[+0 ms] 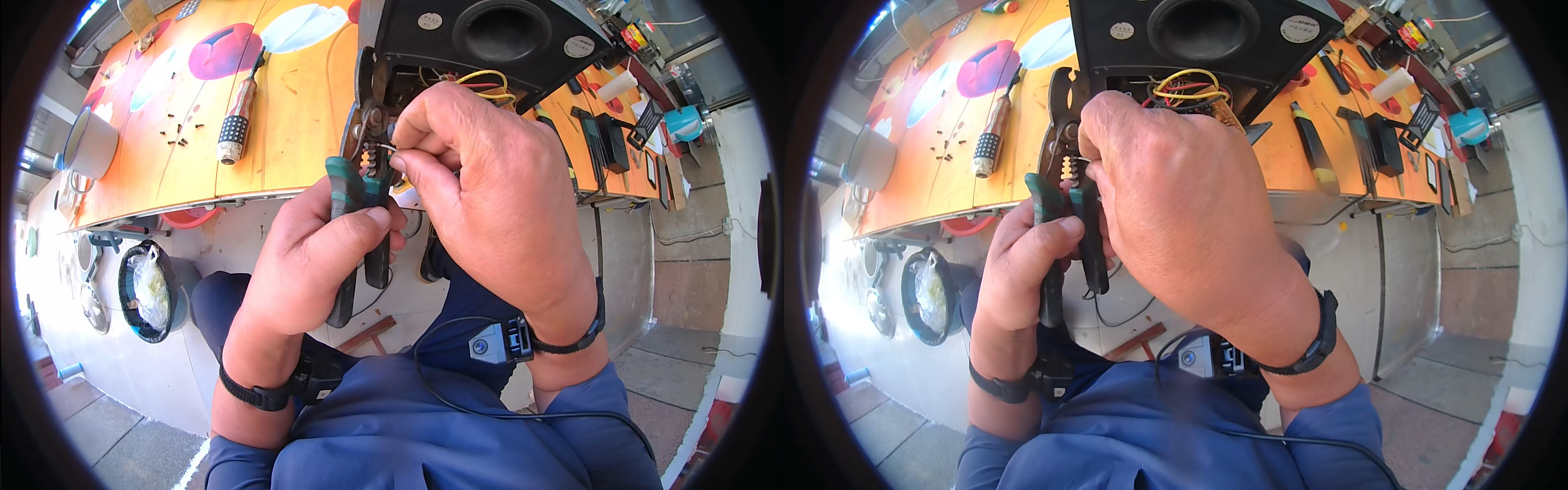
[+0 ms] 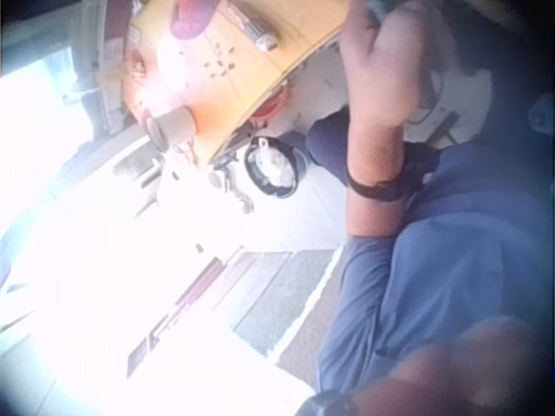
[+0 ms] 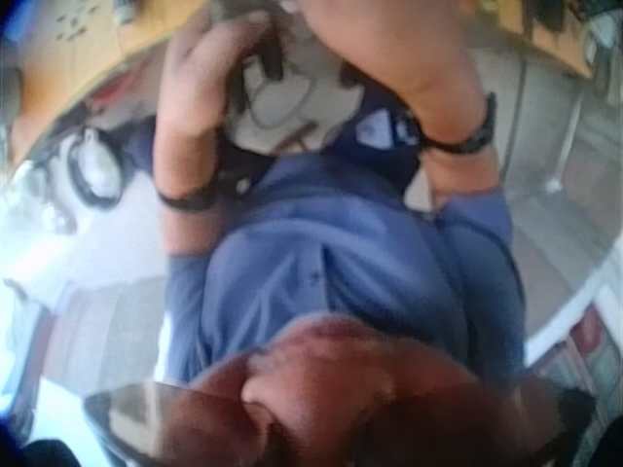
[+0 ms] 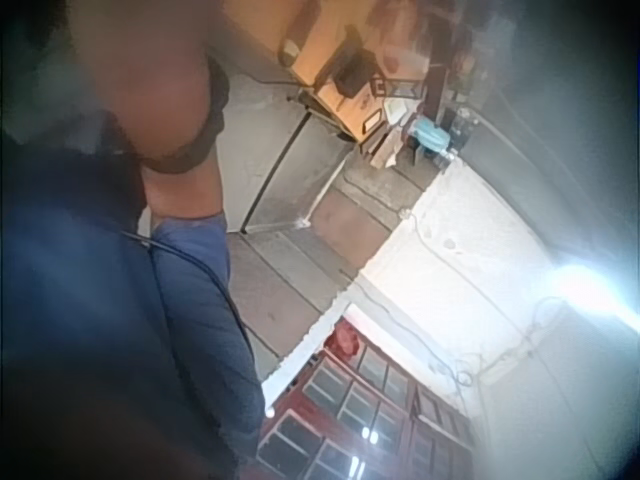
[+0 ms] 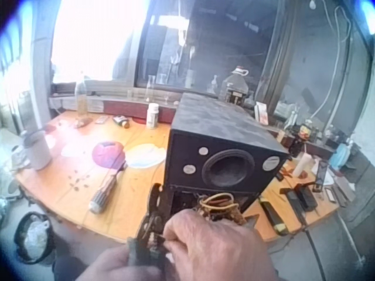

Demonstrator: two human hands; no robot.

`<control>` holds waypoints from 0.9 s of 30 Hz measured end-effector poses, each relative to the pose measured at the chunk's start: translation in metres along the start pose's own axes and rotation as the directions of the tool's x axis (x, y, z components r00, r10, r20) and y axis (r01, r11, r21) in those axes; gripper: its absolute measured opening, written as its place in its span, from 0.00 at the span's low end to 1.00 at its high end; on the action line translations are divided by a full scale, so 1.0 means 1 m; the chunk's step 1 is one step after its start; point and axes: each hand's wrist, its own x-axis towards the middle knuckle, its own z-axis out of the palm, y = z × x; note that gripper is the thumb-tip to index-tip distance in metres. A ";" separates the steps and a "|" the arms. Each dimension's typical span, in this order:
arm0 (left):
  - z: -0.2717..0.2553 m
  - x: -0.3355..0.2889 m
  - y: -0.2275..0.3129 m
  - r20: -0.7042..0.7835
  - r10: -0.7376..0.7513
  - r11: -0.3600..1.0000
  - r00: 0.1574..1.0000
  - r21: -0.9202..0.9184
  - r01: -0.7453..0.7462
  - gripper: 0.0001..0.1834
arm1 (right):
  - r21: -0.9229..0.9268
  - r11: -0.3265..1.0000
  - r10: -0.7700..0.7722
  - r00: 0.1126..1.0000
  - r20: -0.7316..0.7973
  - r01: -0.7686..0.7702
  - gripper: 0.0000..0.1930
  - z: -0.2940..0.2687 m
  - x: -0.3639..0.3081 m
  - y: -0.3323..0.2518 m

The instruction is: The person works on a disassembled electronic device, using pliers and wire cutters to strip and cut wires, then connects a power cable to the device's back panel.

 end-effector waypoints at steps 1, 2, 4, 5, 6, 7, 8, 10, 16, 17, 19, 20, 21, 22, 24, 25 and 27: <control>-0.001 0.001 -0.001 0.014 -0.017 0.999 1.000 -0.048 0.018 0.15 | 0.006 1.000 0.010 1.000 0.008 -0.010 0.09 -0.001 0.000 0.000; -0.002 0.001 -0.001 0.023 -0.015 0.998 1.000 -0.066 0.016 0.15 | 0.010 1.000 0.018 1.000 0.018 -0.018 0.09 -0.001 0.000 -0.001; -0.003 0.002 -0.003 0.041 -0.009 0.994 0.999 -0.108 0.013 0.16 | 0.040 0.999 0.025 1.000 0.017 -0.026 0.09 -0.001 0.000 -0.001; -0.004 0.003 -0.004 0.043 -0.012 0.993 0.999 -0.121 0.017 0.17 | 0.058 0.997 0.043 0.999 0.025 -0.044 0.09 -0.001 0.000 -0.002; -0.004 0.003 -0.005 0.047 -0.014 0.990 0.999 -0.141 0.021 0.17 | 0.054 0.998 0.031 0.999 0.018 -0.032 0.09 -0.001 0.000 -0.002; -0.005 0.004 -0.006 0.051 -0.017 0.986 0.999 -0.163 0.025 0.17 | 0.055 0.998 0.035 0.999 0.019 -0.036 0.09 -0.001 0.000 -0.002; -0.006 0.004 -0.007 0.057 -0.019 0.985 0.998 -0.170 0.028 0.18 | 0.068 0.996 0.052 0.998 0.026 -0.054 0.09 -0.001 0.000 -0.002; -0.008 0.004 -0.008 0.065 -0.026 0.982 0.998 -0.188 0.037 0.18 | 0.054 0.998 0.031 0.999 0.020 -0.032 0.08 -0.001 0.001 -0.002; -0.009 0.005 -0.011 0.086 -0.034 0.970 0.996 -0.239 0.053 0.20 | 0.086 0.995 0.039 0.999 0.029 -0.041 0.08 0.000 0.000 -0.003; -0.010 0.005 -0.011 0.087 -0.038 0.969 0.996 -0.239 0.058 0.20 | 0.084 0.994 0.068 0.997 0.042 -0.071 0.08 0.000 0.000 -0.003; -0.009 0.005 -0.012 0.088 -0.037 0.968 0.995 -0.246 0.057 0.20 | 0.068 0.997 0.035 0.999 0.035 -0.037 0.07 0.000 0.001 -0.003; -0.009 0.005 -0.012 0.094 -0.044 0.967 0.995 -0.245 0.066 0.20 | 0.059 0.996 0.063 0.997 0.051 -0.066 0.07 0.000 0.001 -0.003; -0.009 0.005 -0.013 0.099 -0.051 0.967 0.994 -0.244 0.074 0.21 | 0.055 0.998 0.030 0.999 0.036 -0.032 0.07 0.000 0.001 -0.003; -0.010 0.005 -0.013 0.105 -0.050 0.967 0.993 -0.244 0.075 0.21 | 0.048 0.998 0.027 0.999 0.034 -0.028 0.06 0.001 0.001 -0.002; -0.010 0.005 -0.013 0.109 -0.052 0.959 0.993 -0.271 0.080 0.21 | 0.049 0.999 0.014 1.000 0.027 -0.015 0.06 0.002 0.001 -0.002; -0.010 0.005 -0.014 0.114 -0.045 0.955 0.993 -0.286 0.076 0.21 | 0.056 0.998 0.003 1.000 0.021 -0.005 0.06 0.002 0.001 -0.002; -0.011 0.005 -0.014 0.112 -0.050 0.952 0.992 -0.296 0.082 0.21 | 0.063 0.998 -0.007 1.000 0.019 0.006 0.06 0.003 0.001 -0.002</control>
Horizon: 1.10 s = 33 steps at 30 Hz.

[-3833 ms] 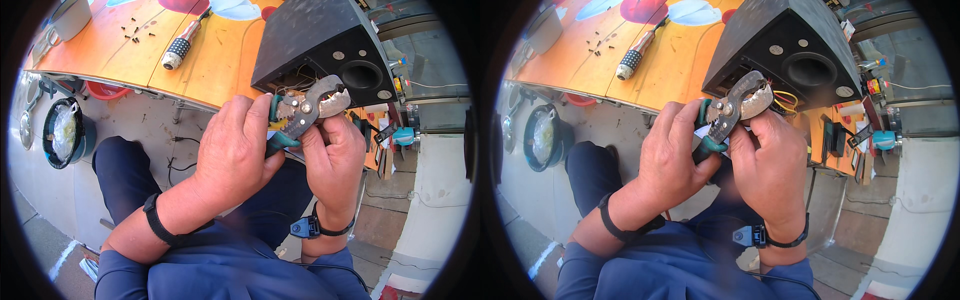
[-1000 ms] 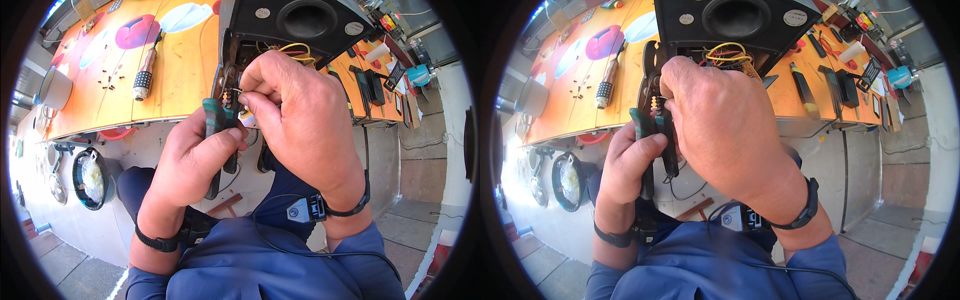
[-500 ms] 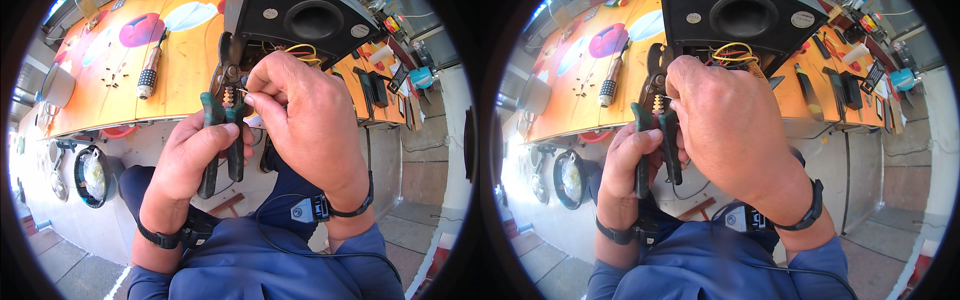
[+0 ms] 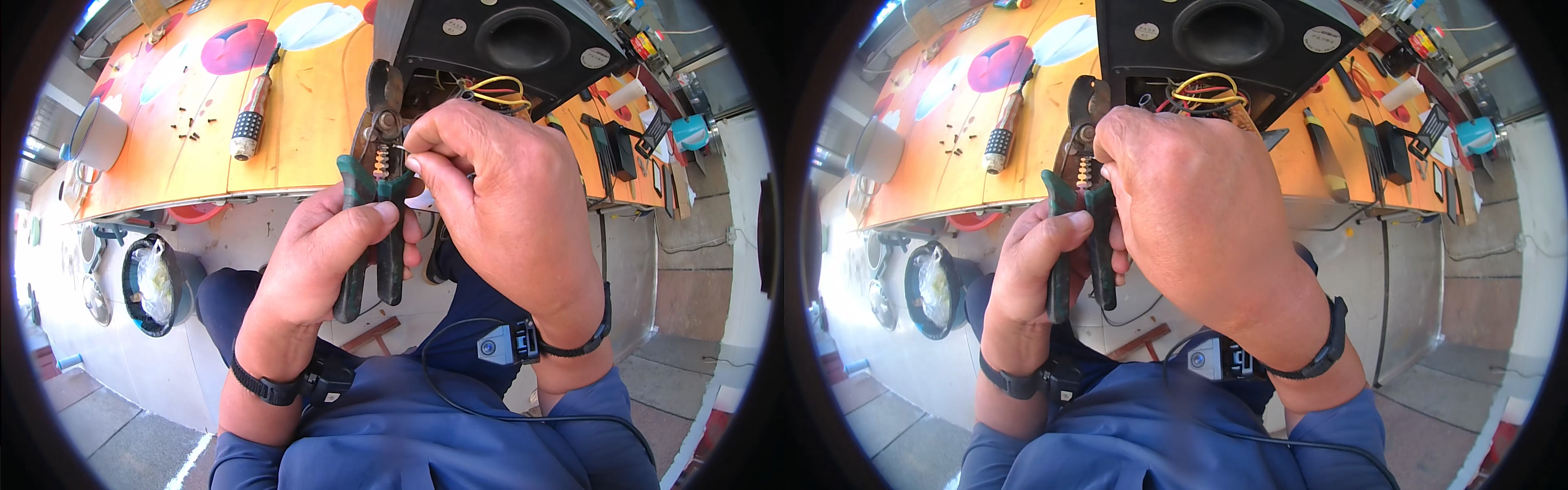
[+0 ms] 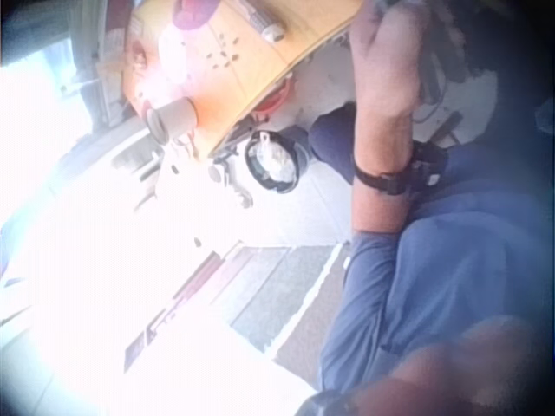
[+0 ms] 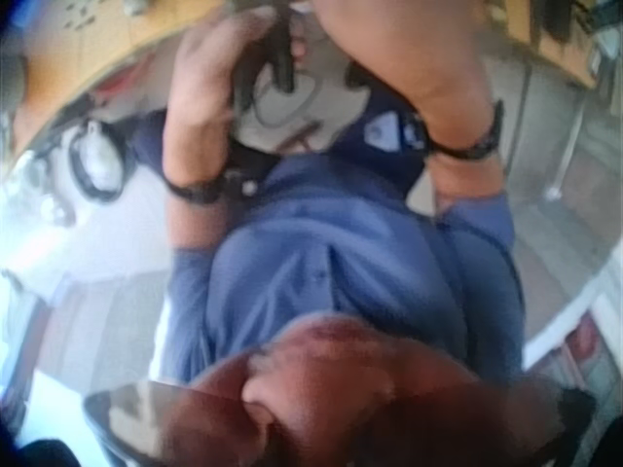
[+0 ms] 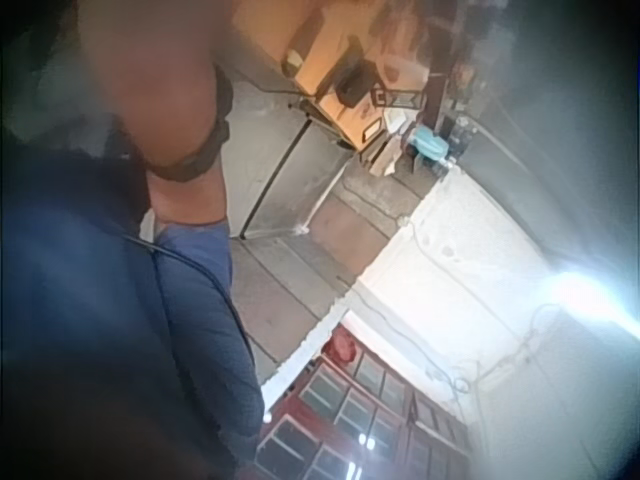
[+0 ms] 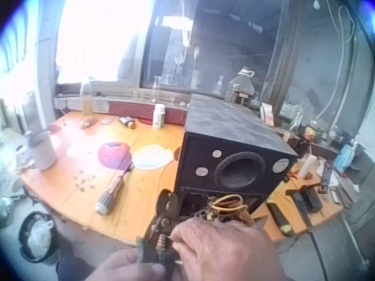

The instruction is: The person works on a disassembled electronic device, using pliers and wire cutters to strip and cut wires, then connects a power cable to the device's back panel.

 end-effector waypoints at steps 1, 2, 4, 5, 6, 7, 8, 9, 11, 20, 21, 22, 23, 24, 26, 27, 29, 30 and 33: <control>-0.001 0.000 0.000 0.001 0.002 1.000 1.000 -0.003 -0.002 0.21 | -0.001 1.000 0.000 1.000 0.004 0.000 0.06 0.000 0.000 0.000; -0.001 0.000 0.000 0.008 0.006 1.000 1.000 -0.008 -0.006 0.21 | -0.024 0.999 0.022 1.000 0.021 -0.022 0.06 0.000 0.000 0.000; -0.002 0.001 0.000 0.023 0.018 1.000 1.000 -0.007 -0.018 0.21 | -0.033 0.999 -0.014 1.000 0.011 0.014 0.06 0.000 0.001 0.001; -0.002 0.000 -0.001 0.020 0.017 1.000 1.000 -0.015 -0.017 0.21 | -0.055 0.998 -0.012 1.000 0.020 0.013 0.05 0.000 0.001 0.001; -0.002 0.000 -0.001 0.017 0.018 1.000 1.000 -0.017 -0.017 0.21 | -0.061 0.998 -0.026 1.000 0.010 0.026 0.06 0.000 0.001 0.001; -0.002 0.000 -0.002 0.019 0.024 0.999 1.000 -0.022 -0.024 0.21 | -0.074 0.997 -0.032 0.999 0.009 0.032 0.06 0.001 0.002 0.001; -0.002 0.000 -0.002 0.008 0.014 1.000 1.000 -0.023 -0.014 0.20 | -0.096 0.995 -0.037 0.999 0.013 0.039 0.06 0.001 0.002 0.002; -0.002 0.000 -0.002 0.003 0.010 1.000 1.000 -0.028 -0.010 0.20 | -0.095 0.994 -0.046 0.999 0.004 0.047 0.06 0.002 0.002 0.002; -0.002 0.001 -0.003 -0.001 0.004 0.999 1.000 -0.039 -0.004 0.20 | -0.120 0.991 -0.064 0.998 0.002 0.064 0.06 0.002 0.002 0.001; -0.004 0.000 -0.001 -0.011 0.006 0.999 1.000 -0.045 -0.006 0.19 | -0.162 0.979 -0.124 0.992 0.013 0.124 0.08 0.002 0.005 0.002; -0.003 0.000 -0.001 -0.010 0.007 0.999 1.000 -0.042 -0.008 0.19 | -0.167 0.979 -0.120 0.993 0.011 0.120 0.08 0.002 0.005 0.001; -0.003 0.001 -0.001 -0.006 0.013 0.999 1.000 -0.036 -0.013 0.19 | -0.175 0.978 -0.114 0.993 0.011 0.114 0.08 0.001 0.005 0.000; -0.003 0.001 -0.001 -0.009 0.009 0.999 1.000 -0.038 -0.009 0.19 | -0.186 0.977 -0.106 0.994 0.011 0.106 0.08 0.001 0.004 -0.001; -0.003 0.001 0.000 -0.008 0.009 0.999 1.000 -0.036 -0.009 0.19 | -0.158 0.983 -0.089 0.996 0.013 0.090 0.07 0.002 0.004 -0.002; -0.003 0.001 0.000 -0.009 0.009 0.999 1.000 -0.031 -0.009 0.19 | -0.117 0.992 -0.046 0.999 0.020 0.048 0.07 0.002 0.004 -0.003; -0.003 0.000 0.000 -0.010 0.008 1.000 1.000 -0.028 -0.008 0.19 | -0.133 0.989 -0.055 0.998 0.024 0.057 0.07 0.002 0.005 -0.003; -0.003 0.000 0.001 -0.017 0.007 1.000 1.000 -0.015 -0.007 0.19 | -0.171 0.982 -0.072 0.997 0.032 0.077 0.07 0.002 0.006 -0.002; -0.003 0.000 0.001 -0.022 0.008 1.000 1.000 -0.006 -0.008 0.19 | -0.153 0.986 -0.066 0.998 0.023 0.068 0.08 0.003 0.006 -0.002; -0.003 -0.001 0.002 -0.026 0.020 1.000 0.999 0.014 -0.020 0.19 | -0.098 0.994 -0.057 0.998 -0.002 0.056 0.09 0.006 0.007 -0.002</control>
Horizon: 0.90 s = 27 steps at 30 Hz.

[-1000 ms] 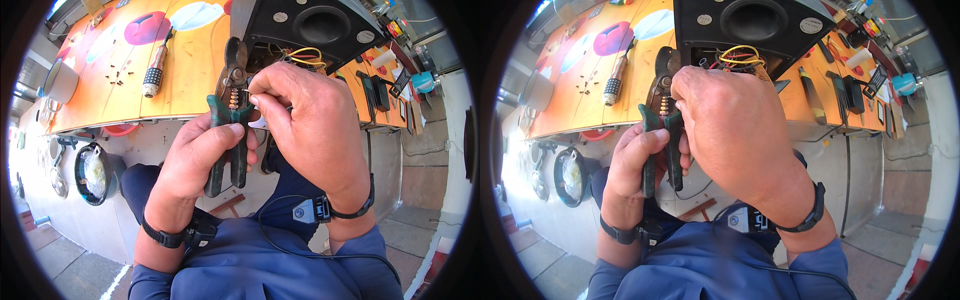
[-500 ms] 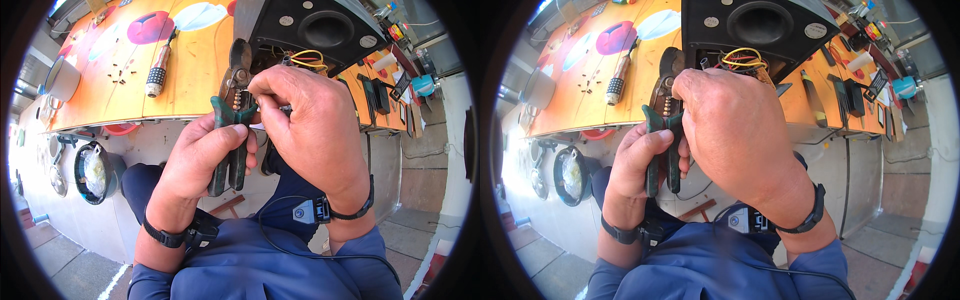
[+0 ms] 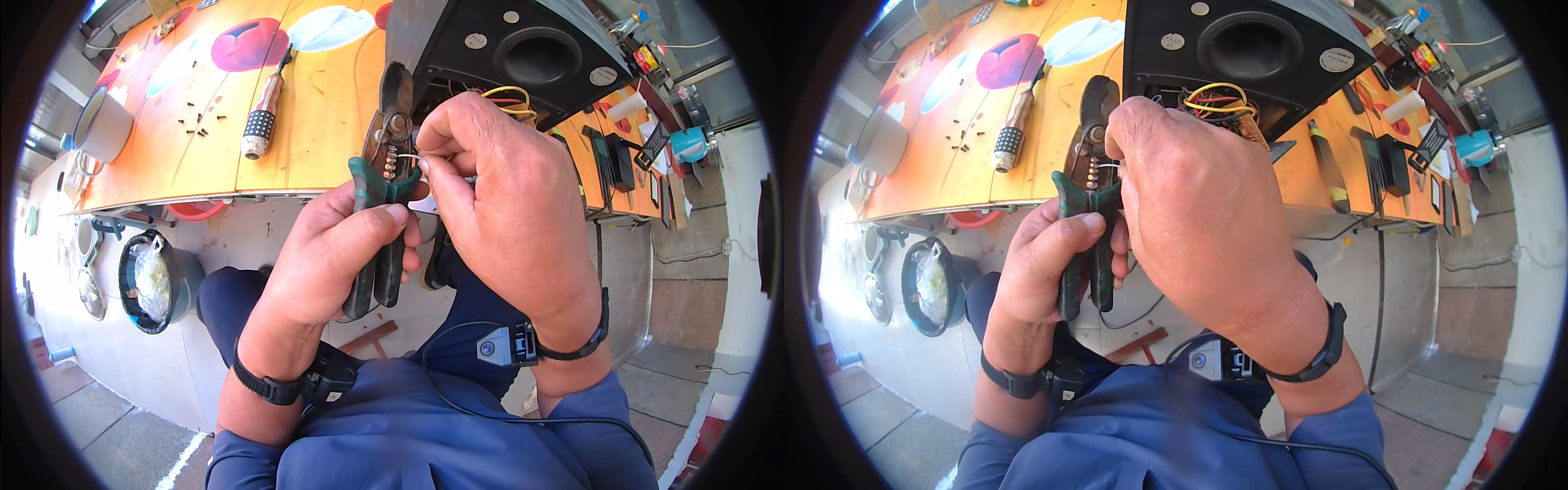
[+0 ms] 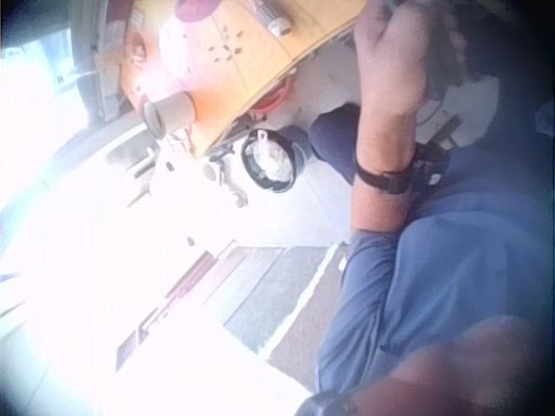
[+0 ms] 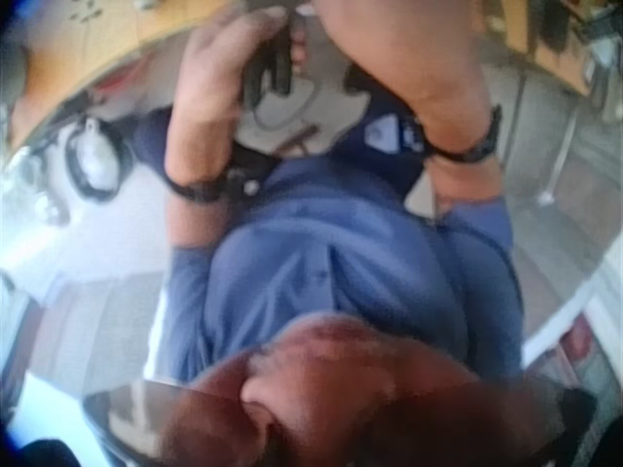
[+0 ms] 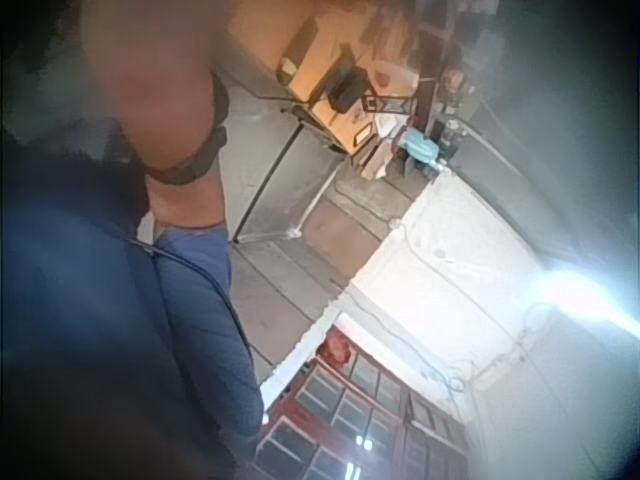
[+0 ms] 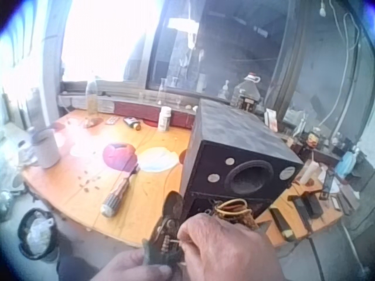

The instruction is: The person works on a disassembled electronic device, using pliers and wire cutters to strip and cut wires, then connects a power cable to the device's back panel.

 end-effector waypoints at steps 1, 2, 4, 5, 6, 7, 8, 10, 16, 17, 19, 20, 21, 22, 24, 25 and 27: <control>0.000 0.000 0.000 0.009 0.013 1.000 1.000 0.002 -0.013 0.19 | 0.009 1.000 0.004 1.000 0.004 -0.004 0.09 0.000 0.000 0.000; 0.000 0.000 0.000 0.002 0.008 1.000 1.000 0.005 -0.008 0.19 | 0.019 1.000 -0.001 1.000 0.002 0.001 0.10 0.000 -0.001 0.000; 0.000 0.000 0.000 0.010 0.020 1.000 1.000 0.004 -0.020 0.19 | 0.023 1.000 0.015 1.000 0.001 -0.015 0.10 0.001 0.000 0.000; 0.000 0.000 0.000 0.001 0.013 1.000 1.000 0.001 -0.013 0.18 | 0.028 1.000 0.011 1.000 -0.006 -0.011 0.10 0.001 0.000 0.000; 0.000 0.000 0.000 -0.003 0.011 1.000 1.000 -0.002 -0.011 0.18 | 0.024 1.000 0.018 1.000 0.000 -0.018 0.10 0.001 0.000 0.000; 0.000 0.000 0.000 0.001 0.018 1.000 1.000 -0.008 -0.018 0.17 | 0.024 1.000 0.017 1.000 0.003 -0.017 0.10 0.000 0.000 0.000; 0.001 0.000 0.000 -0.014 0.011 1.000 1.000 -0.002 -0.011 0.17 | 0.023 1.000 0.016 1.000 0.006 -0.016 0.10 0.000 0.000 0.000; 0.002 -0.001 0.000 -0.026 0.015 1.000 1.000 0.005 -0.015 0.16 | 0.002 1.000 0.003 1.000 0.001 -0.003 0.10 0.001 0.001 0.000; 0.008 -0.005 0.006 -0.046 0.015 0.997 0.999 0.083 -0.011 0.17 | 0.018 1.000 0.023 1.000 0.001 -0.023 0.11 0.001 0.001 -0.001; 0.009 -0.006 0.006 -0.059 0.009 0.996 0.998 0.094 -0.003 0.17 | -0.007 1.000 -0.002 1.000 -0.011 0.002 0.11 0.001 0.001 0.000; 0.010 -0.006 0.007 -0.071 0.015 0.994 0.997 0.110 -0.007 0.17 | -0.001 1.000 0.002 1.000 -0.009 -0.002 0.11 0.001 0.001 0.000; 0.011 -0.006 0.007 -0.066 0.017 0.993 0.998 0.118 -0.009 0.17 | 0.008 1.000 -0.002 1.000 -0.013 0.002 0.11 0.001 0.001 -0.001; 0.011 -0.005 0.008 -0.061 0.019 0.992 0.998 0.126 -0.011 0.18 | 0.001 1.000 0.002 1.000 -0.009 -0.002 0.11 0.001 0.001 0.000; 0.011 -0.005 0.008 -0.055 0.020 0.991 0.998 0.134 -0.012 0.18 | -0.001 1.000 0.001 1.000 -0.010 -0.001 0.11 0.001 0.001 0.000; 0.011 -0.007 0.009 -0.063 0.014 0.987 0.998 0.159 -0.003 0.18 | 0.002 1.000 0.006 1.000 -0.008 -0.006 0.11 0.000 0.001 0.000; 0.012 -0.007 0.009 -0.060 0.021 0.987 0.998 0.163 -0.011 0.18 | 0.006 1.000 0.011 1.000 -0.006 -0.011 0.11 0.000 0.001 0.000; 0.012 -0.006 0.008 -0.075 0.029 0.983 0.997 0.184 -0.014 0.18 | 0.010 1.000 0.015 1.000 -0.008 -0.015 0.11 0.001 0.001 0.000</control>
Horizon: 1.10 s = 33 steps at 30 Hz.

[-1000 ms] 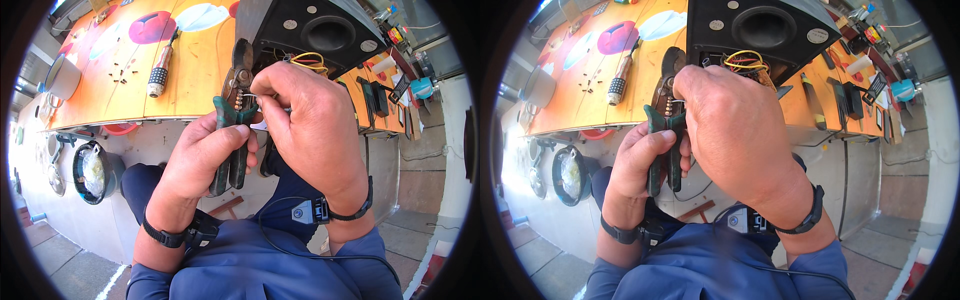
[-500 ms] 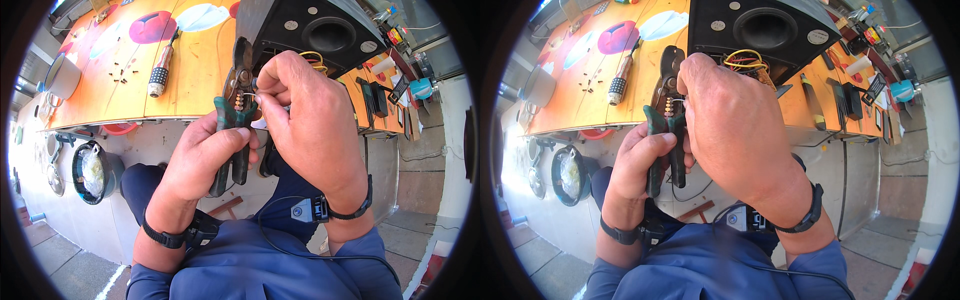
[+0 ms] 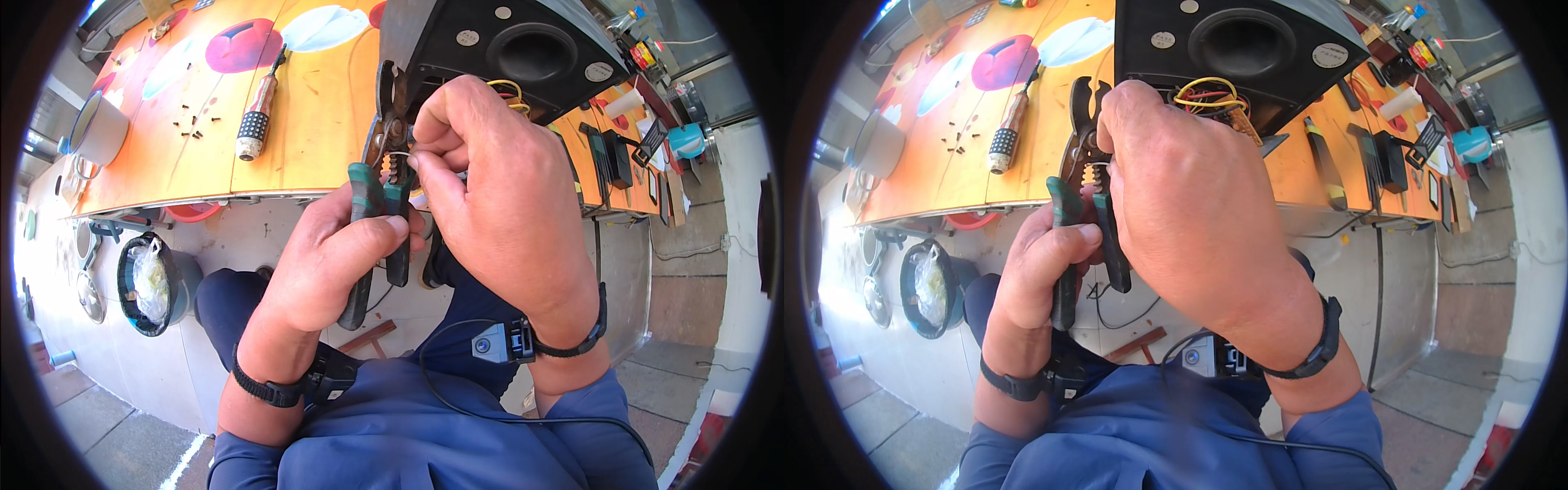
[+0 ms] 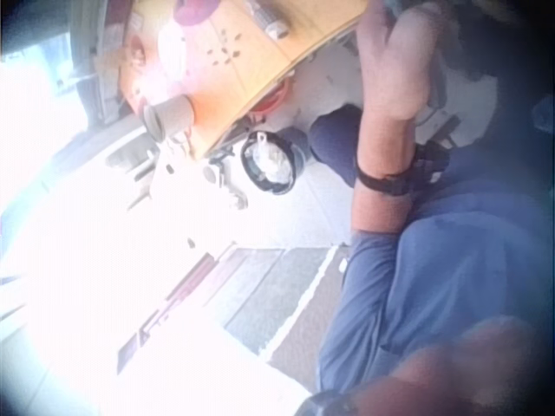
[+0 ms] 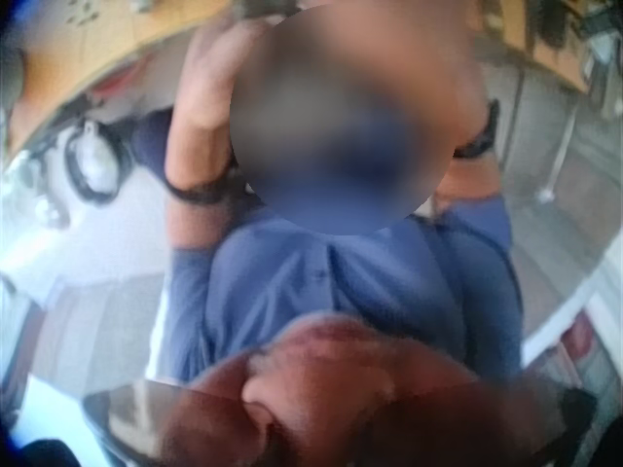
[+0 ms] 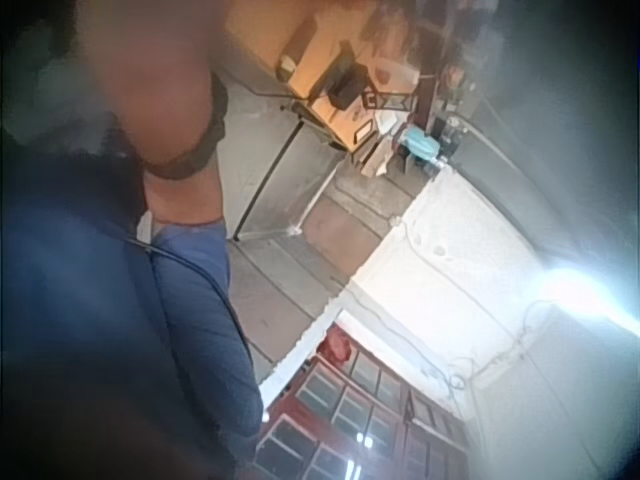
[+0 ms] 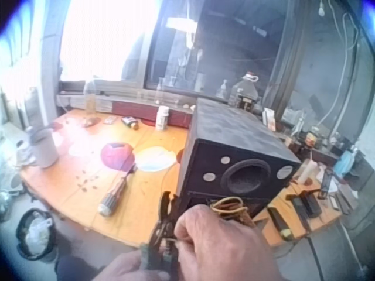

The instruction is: The person works on a disassembled electronic device, using pliers and wire cutters to strip and cut wires, then connects a power cable to the device's back panel.

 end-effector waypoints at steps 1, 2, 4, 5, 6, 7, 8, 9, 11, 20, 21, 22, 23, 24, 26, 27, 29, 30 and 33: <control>0.000 0.000 0.000 -0.006 0.008 1.000 1.000 0.005 -0.008 0.18 | -0.001 1.000 -0.002 1.000 -0.004 0.002 0.11 0.000 0.000 0.000; 0.000 0.001 -0.001 0.000 0.010 1.000 1.000 0.015 -0.010 0.18 | 0.001 1.000 -0.008 1.000 -0.012 0.008 0.11 0.001 0.000 0.001; 0.000 0.002 -0.001 0.014 0.019 0.999 1.000 0.030 -0.019 0.18 | 0.006 1.000 0.012 1.000 -0.003 -0.012 0.11 0.001 0.000 0.001; 0.001 0.003 -0.003 -0.001 0.029 0.999 1.000 0.037 -0.029 0.18 | 0.012 1.000 0.007 1.000 -0.008 -0.007 0.11 0.001 0.000 0.001; 0.003 0.003 -0.005 -0.013 0.047 0.998 0.999 0.037 -0.046 0.18 | 0.006 1.000 0.016 1.000 -0.003 -0.016 0.11 0.001 0.000 0.002; 0.004 0.004 -0.007 -0.026 0.064 0.997 0.998 0.038 -0.063 0.18 | 0.001 1.000 0.012 1.000 -0.005 -0.012 0.11 0.002 0.000 0.002; 0.006 0.005 -0.009 -0.040 0.068 0.996 0.997 0.066 -0.065 0.18 | -0.003 1.000 0.008 1.000 -0.006 -0.008 0.11 0.002 0.001 0.002; 0.007 0.005 -0.011 -0.055 0.072 0.993 0.996 0.094 -0.067 0.18 | -0.005 1.000 0.012 1.000 -0.006 -0.012 0.12 0.002 0.001 0.002; 0.011 0.006 -0.014 -0.089 0.099 0.985 0.991 0.151 -0.085 0.19 | -0.004 1.000 0.018 1.000 -0.009 -0.018 0.12 0.001 0.001 0.001; 0.021 0.012 -0.027 -0.207 0.367 0.798 0.907 0.572 -0.192 0.26 | 0.038 0.998 0.050 0.999 0.006 -0.050 0.11 -0.003 -0.001 0.002; 0.022 0.014 -0.029 -0.202 0.419 0.767 0.885 0.600 -0.226 0.26 | 0.035 0.998 0.058 0.998 0.010 -0.058 0.11 -0.003 -0.001 0.002; 0.023 0.015 -0.031 -0.199 0.461 0.736 0.865 0.629 -0.248 0.27 | 0.035 0.998 0.061 0.998 0.009 -0.061 0.12 -0.002 -0.001 0.002; 0.022 0.016 -0.032 -0.175 0.510 0.689 0.842 0.669 -0.278 0.27 | 0.035 0.997 0.064 0.998 0.008 -0.064 0.12 -0.002 -0.001 0.002; 0.022 0.017 -0.034 -0.168 0.529 0.669 0.832 0.686 -0.287 0.27 | 0.035 0.997 0.065 0.998 0.010 -0.065 0.12 -0.003 -0.001 0.003; 0.022 0.019 -0.036 -0.164 0.552 0.634 0.817 0.719 -0.284 0.28 | 0.037 0.997 0.064 0.998 0.011 -0.065 0.12 -0.005 -0.001 0.003; 0.022 0.019 -0.037 -0.159 0.565 0.612 0.810 0.739 -0.281 0.28 | 0.041 0.997 0.072 0.997 0.020 -0.072 0.12 -0.005 -0.001 0.003; 0.022 0.019 -0.038 -0.148 0.585 0.561 0.797 0.784 -0.266 0.28 | 0.031 0.996 0.088 0.996 0.030 -0.089 0.11 -0.005 -0.001 0.003; 0.022 0.019 -0.038 -0.141 0.599 0.546 0.788 0.792 -0.273 0.29 | 0.026 0.995 0.096 0.995 0.034 -0.097 0.11 -0.005 -0.001 0.003; 0.021 0.021 -0.039 -0.126 0.624 0.513 0.771 0.811 -0.283 0.30 | 0.035 0.994 0.099 0.994 0.037 -0.101 0.11 -0.006 0.000 0.003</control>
